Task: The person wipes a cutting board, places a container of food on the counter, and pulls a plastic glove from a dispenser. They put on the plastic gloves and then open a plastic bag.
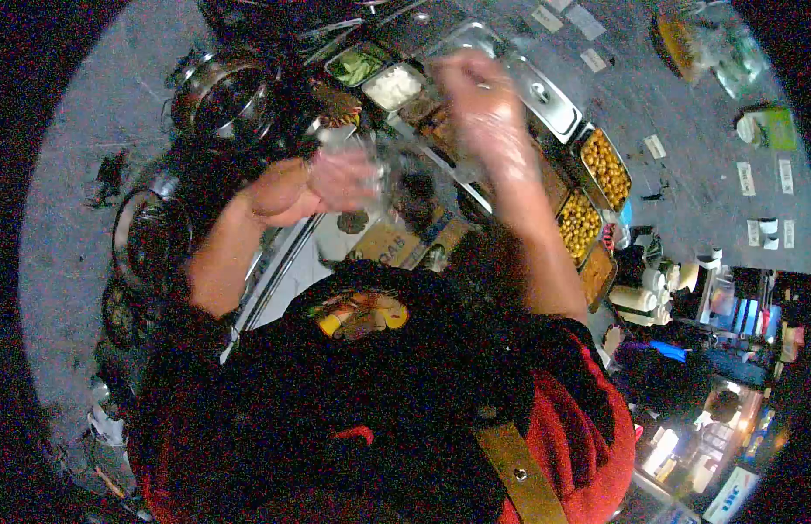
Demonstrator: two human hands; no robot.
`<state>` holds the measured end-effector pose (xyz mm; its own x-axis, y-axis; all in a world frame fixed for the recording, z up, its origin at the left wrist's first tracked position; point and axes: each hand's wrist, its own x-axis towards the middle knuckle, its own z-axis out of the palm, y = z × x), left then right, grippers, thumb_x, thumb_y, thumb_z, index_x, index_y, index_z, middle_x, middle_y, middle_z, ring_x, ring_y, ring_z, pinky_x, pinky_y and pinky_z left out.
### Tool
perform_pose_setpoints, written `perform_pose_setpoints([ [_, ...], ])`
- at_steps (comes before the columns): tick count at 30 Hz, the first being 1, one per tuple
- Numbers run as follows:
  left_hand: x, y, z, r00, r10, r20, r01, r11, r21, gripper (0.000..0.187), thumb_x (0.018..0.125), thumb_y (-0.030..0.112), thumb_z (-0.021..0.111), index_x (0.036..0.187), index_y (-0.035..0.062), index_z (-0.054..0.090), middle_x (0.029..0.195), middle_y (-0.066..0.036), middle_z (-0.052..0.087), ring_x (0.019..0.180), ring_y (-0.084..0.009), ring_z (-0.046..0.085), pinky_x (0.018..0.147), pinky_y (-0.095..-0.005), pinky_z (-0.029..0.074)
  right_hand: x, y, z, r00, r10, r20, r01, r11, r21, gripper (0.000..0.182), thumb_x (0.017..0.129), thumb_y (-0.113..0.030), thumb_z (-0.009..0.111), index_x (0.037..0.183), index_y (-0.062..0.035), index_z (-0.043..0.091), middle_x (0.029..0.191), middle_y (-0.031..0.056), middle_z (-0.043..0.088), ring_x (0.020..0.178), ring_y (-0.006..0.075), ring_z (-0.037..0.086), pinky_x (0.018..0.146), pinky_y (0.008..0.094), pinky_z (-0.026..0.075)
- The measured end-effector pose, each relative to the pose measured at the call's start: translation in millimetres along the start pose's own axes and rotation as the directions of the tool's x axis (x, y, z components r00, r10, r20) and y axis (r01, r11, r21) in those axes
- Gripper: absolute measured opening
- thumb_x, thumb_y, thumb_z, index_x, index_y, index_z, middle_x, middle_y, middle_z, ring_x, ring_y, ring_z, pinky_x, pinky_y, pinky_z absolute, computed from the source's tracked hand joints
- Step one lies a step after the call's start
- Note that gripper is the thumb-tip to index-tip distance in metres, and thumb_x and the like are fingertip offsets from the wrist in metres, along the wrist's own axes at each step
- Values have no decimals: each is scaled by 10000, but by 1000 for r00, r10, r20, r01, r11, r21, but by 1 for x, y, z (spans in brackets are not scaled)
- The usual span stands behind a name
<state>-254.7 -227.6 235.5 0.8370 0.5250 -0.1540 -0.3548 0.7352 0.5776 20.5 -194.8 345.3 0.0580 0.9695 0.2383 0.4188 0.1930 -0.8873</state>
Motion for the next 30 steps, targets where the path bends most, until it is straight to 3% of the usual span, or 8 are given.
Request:
perform_pose_setpoints([
  [3,20,-21,-23,908,339,-248,-356,934,-27,457,1099,313,423,1452,25,463,1447,-142,568,1286,-279,592,1069,-413,484,-41,-30,-11,997,-70,14,69,993,97,132,979,-118,605,904,-20,649,821,66,663,786,138,592,732,323,500],
  [7,39,-27,2,760,498,-418,-500,859,115,368,1094,224,441,1404,36,498,1314,-141,640,1218,-277,626,1064,-424,496,-78,-18,40,818,-383,429,534,781,-323,232,794,-70,723,1011,-50,643,877,169,653,794,363,644,705,463,526],
  [11,55,-46,13,730,479,-488,-457,872,173,377,1093,182,437,1450,65,470,1404,-91,572,1271,-224,570,1099,-390,458,-63,35,87,848,-452,277,528,762,-375,428,734,-145,770,1116,-48,603,870,160,650,832,405,659,705,513,526],
  [16,78,-53,-11,608,547,-576,-449,835,318,377,1091,220,440,1446,111,506,1383,-86,594,1229,-233,599,1034,-414,505,-47,48,86,834,-388,392,546,677,-493,386,783,-214,740,1109,-50,615,886,177,668,795,413,670,714,511,539],
  [19,82,-43,-17,655,478,-586,-583,812,11,338,1013,90,483,1317,15,612,1333,-97,622,1208,-202,592,1040,-349,458,-45,51,94,772,-482,413,633,634,-444,302,775,-140,705,1055,-55,630,869,166,646,797,406,648,707,497,526],
  [24,88,-23,-15,576,466,-671,-416,874,250,589,1077,516,411,1357,37,609,1339,-77,628,1194,-216,584,1052,-374,440,-34,47,107,800,-498,335,600,640,-480,236,795,-93,688,1021,-51,637,829,170,633,783,396,642,697,483,523],
  [27,84,-6,-6,752,487,-443,-566,822,-58,748,1041,628,344,1438,24,535,1414,-108,570,1295,-244,511,1143,-393,355,-25,53,114,896,-407,175,436,735,-519,208,843,-151,702,1013,-39,656,813,183,657,772,399,663,700,478,541],
  [30,86,12,-31,738,663,-127,-653,749,116,813,1032,641,288,1445,-31,483,1425,-138,548,1354,-265,463,1197,-413,284,-21,65,114,953,-302,22,281,856,-434,270,858,-259,738,875,0,666,849,225,684,796,408,681,713,464,547],
])
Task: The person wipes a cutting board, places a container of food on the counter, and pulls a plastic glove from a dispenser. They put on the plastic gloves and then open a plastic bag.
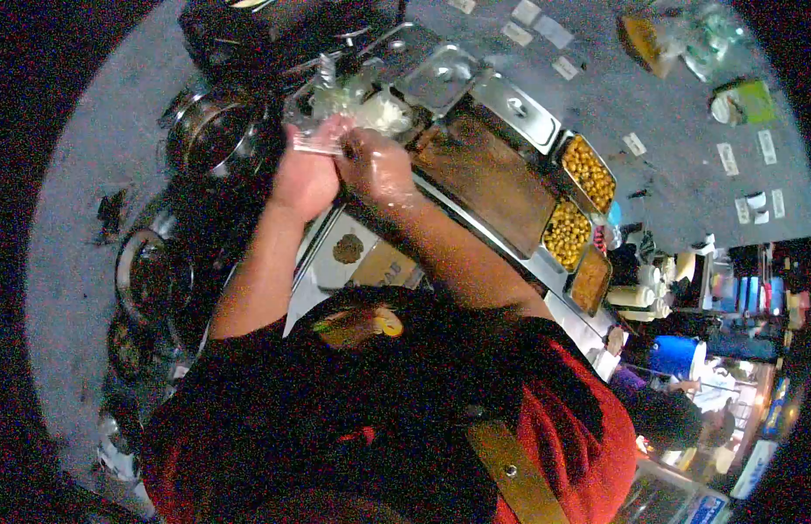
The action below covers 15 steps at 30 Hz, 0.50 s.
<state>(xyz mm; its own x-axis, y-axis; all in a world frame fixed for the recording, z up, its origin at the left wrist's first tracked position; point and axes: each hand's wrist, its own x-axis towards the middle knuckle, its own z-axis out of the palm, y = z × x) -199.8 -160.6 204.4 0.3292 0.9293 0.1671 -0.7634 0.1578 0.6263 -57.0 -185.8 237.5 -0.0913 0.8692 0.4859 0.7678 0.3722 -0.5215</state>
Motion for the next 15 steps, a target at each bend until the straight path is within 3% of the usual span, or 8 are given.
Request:
perform_pose_setpoints([
  [1,5,-2,1,989,115,98,-128,980,150,810,1038,631,284,1438,-48,473,1417,-146,549,1352,-272,467,1200,-415,282,1,3,7,998,65,-24,-63,995,72,299,860,-273,741,862,13,653,849,245,680,806,411,680,714,458,541],
  [2,10,10,19,986,-42,-162,8,980,-201,713,1069,555,318,1404,-52,484,1400,-165,559,1343,-293,481,1192,-435,313,7,-2,3,996,87,-26,-84,993,78,304,861,-278,738,859,15,654,837,250,675,801,419,677,712,461,538],
  [5,34,11,13,951,117,-285,-156,980,-120,601,1089,466,358,1374,-44,495,1376,-183,578,1289,-316,531,1173,-455,362,23,-5,-1,995,89,-33,-86,994,72,313,862,-288,732,843,15,657,809,258,666,785,433,671,707,470,532],
  [7,51,18,10,923,112,-368,-183,969,-165,519,1095,390,382,1373,-32,504,1377,-199,584,1262,-332,562,1161,-473,391,29,-8,3,997,68,-30,-66,996,67,317,862,-294,728,832,13,659,795,260,661,774,440,668,703,477,529],
  [9,58,30,24,952,67,-300,-105,988,-114,611,1082,494,357,1376,-19,512,1395,-189,582,1282,-341,559,1174,-486,372,37,-14,4,993,102,-58,-97,992,83,302,852,-282,731,817,9,660,790,259,662,760,449,665,691,481,529],
  [11,57,42,22,994,35,-100,-43,996,-77,746,1045,613,306,1431,1,488,1466,-164,540,1348,-330,515,1188,-485,348,39,-16,-1,991,109,-72,-103,990,94,264,831,-255,742,822,-3,664,795,258,665,758,437,670,686,468,538],
  [14,51,50,22,953,-269,142,286,951,-120,857,1007,696,253,1558,49,368,1547,-107,471,1400,-270,464,1186,-438,343,42,-14,-10,998,-43,-38,48,991,123,220,825,-224,742,847,-16,673,790,240,675,759,421,675,685,459,549],
  [15,50,48,25,952,-270,144,288,951,-117,857,1007,696,253,1558,49,368,1547,-107,471,1400,-270,464,1186,-438,343,50,-12,-9,987,-130,-92,133,991,25,205,831,-211,737,883,-22,678,798,220,678,749,411,677,679,459,551],
])
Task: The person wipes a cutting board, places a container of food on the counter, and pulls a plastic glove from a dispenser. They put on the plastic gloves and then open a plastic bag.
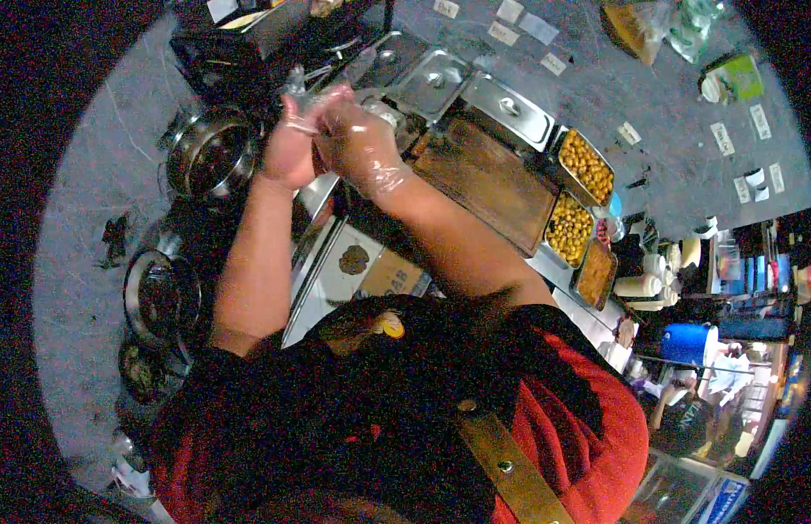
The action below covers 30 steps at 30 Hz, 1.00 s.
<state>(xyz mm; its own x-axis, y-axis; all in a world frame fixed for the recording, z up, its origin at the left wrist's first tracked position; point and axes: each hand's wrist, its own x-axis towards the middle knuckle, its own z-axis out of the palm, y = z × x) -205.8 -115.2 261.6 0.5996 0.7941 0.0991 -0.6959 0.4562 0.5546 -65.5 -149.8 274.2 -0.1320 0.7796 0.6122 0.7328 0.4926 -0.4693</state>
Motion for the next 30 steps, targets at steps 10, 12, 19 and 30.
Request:
perform_pose_setpoints([
  [10,26,-19,-13,953,192,-235,-118,948,297,703,1042,635,309,1524,142,445,1531,-116,497,1372,-297,509,1136,-513,413,23,8,-6,960,-262,103,275,950,-146,182,808,-152,713,971,-77,683,879,176,684,804,371,697,698,460,569],
  [12,21,-13,5,970,174,-169,-146,975,170,723,1039,648,284,1542,144,410,1556,-132,459,1394,-330,476,1155,-536,376,21,10,-3,967,-253,11,253,962,-100,157,817,-159,725,929,-65,669,854,172,670,787,379,685,688,472,552],
  [19,28,6,-3,950,305,-60,-310,945,-105,755,1024,647,339,1541,97,352,1509,-180,455,1357,-390,460,1139,-577,356,14,6,7,938,344,36,-345,937,49,308,881,-305,689,845,0,664,814,252,675,807,443,676,709,482,522],
  [30,41,50,15,951,223,216,-224,974,-18,831,1007,701,274,1632,158,203,1677,-111,239,1476,-371,345,1194,-568,297,54,-16,-14,975,145,170,-145,989,-16,289,878,-315,670,938,-37,724,910,227,713,895,439,683,794,493,544],
])
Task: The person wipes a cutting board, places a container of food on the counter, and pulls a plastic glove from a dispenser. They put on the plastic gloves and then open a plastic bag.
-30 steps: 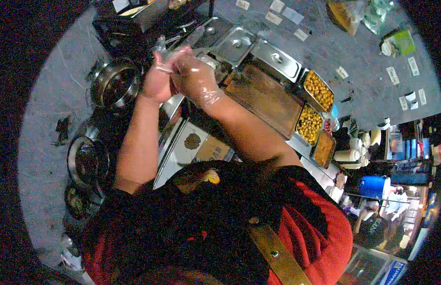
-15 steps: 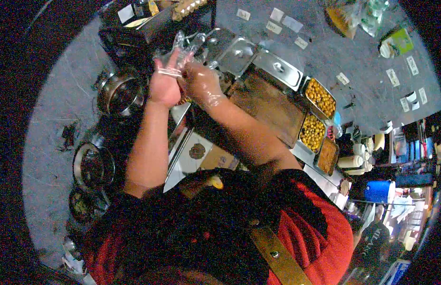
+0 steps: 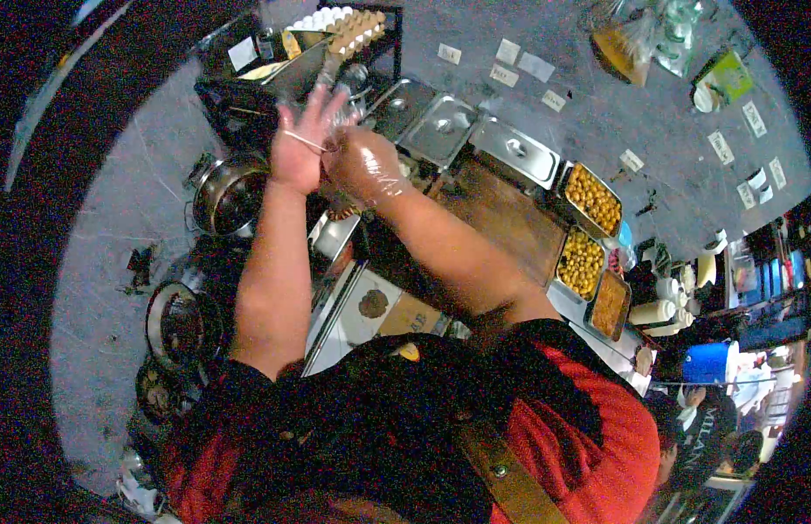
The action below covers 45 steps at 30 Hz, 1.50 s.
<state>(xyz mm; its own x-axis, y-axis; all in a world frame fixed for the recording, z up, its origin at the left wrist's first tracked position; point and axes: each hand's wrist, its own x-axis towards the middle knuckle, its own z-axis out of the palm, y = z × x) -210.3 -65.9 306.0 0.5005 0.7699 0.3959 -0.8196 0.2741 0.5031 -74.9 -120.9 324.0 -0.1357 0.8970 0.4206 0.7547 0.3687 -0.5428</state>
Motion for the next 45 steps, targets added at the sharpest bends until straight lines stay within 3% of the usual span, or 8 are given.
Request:
perform_pose_setpoints([
  [4,1,-30,2,891,-111,-440,221,953,207,752,1043,655,283,1604,155,312,1590,-68,411,1407,-217,446,1175,-403,341,17,11,-7,953,-297,-55,289,950,-115,220,902,-151,620,1084,-44,682,971,210,687,884,417,671,765,471,546],
  [7,19,-47,-80,983,-128,-135,181,494,850,813,1017,694,305,1614,143,272,1575,-84,425,1422,-252,430,1166,-440,354,17,18,-6,947,-308,94,321,922,-217,217,916,-85,563,1091,-6,664,977,219,673,879,420,666,763,465,542],
  [12,25,-50,-54,812,23,-583,317,822,473,841,1001,718,310,1616,146,263,1591,-81,404,1438,-267,406,1177,-454,337,18,23,1,919,-325,224,380,882,-279,226,890,-73,565,1079,3,662,956,216,680,891,429,667,775,469,538],
  [30,49,-1,-29,866,324,-381,-372,926,-58,769,969,738,380,1388,104,501,1449,-121,472,1347,-385,447,1098,-672,352,37,45,31,999,36,21,-36,999,-4,378,926,-368,616,865,-13,728,845,263,698,814,461,688,763,525,553],
  [38,46,32,12,979,121,-165,-95,982,161,963,919,844,249,1646,234,85,1699,-115,162,1481,-446,299,1095,-732,275,51,19,7,968,-176,177,206,964,-167,313,923,-274,541,864,-15,707,895,262,683,823,444,674,768,520,535],
  [43,60,17,-13,975,118,-187,-44,932,360,962,950,813,208,1614,120,264,1687,-138,191,1528,-346,238,1183,-638,210,42,-2,-20,993,-73,89,92,968,-233,397,922,-395,613,863,-27,751,895,226,724,838,404,715,767,507,575],
  [44,80,5,-80,973,168,155,-213,421,882,968,967,790,223,1582,48,314,1643,-164,295,1475,-326,354,1188,-544,287,45,-3,-23,993,-92,75,107,965,-238,396,916,-403,620,865,-35,756,897,228,725,835,399,719,760,510,577],
  [45,76,2,-69,989,128,-74,-42,722,690,937,977,772,255,1560,46,356,1595,-167,372,1419,-324,425,1162,-519,338,52,4,-20,993,-116,35,121,959,-255,297,883,-322,621,857,-62,759,861,216,720,818,415,703,788,514,545],
])
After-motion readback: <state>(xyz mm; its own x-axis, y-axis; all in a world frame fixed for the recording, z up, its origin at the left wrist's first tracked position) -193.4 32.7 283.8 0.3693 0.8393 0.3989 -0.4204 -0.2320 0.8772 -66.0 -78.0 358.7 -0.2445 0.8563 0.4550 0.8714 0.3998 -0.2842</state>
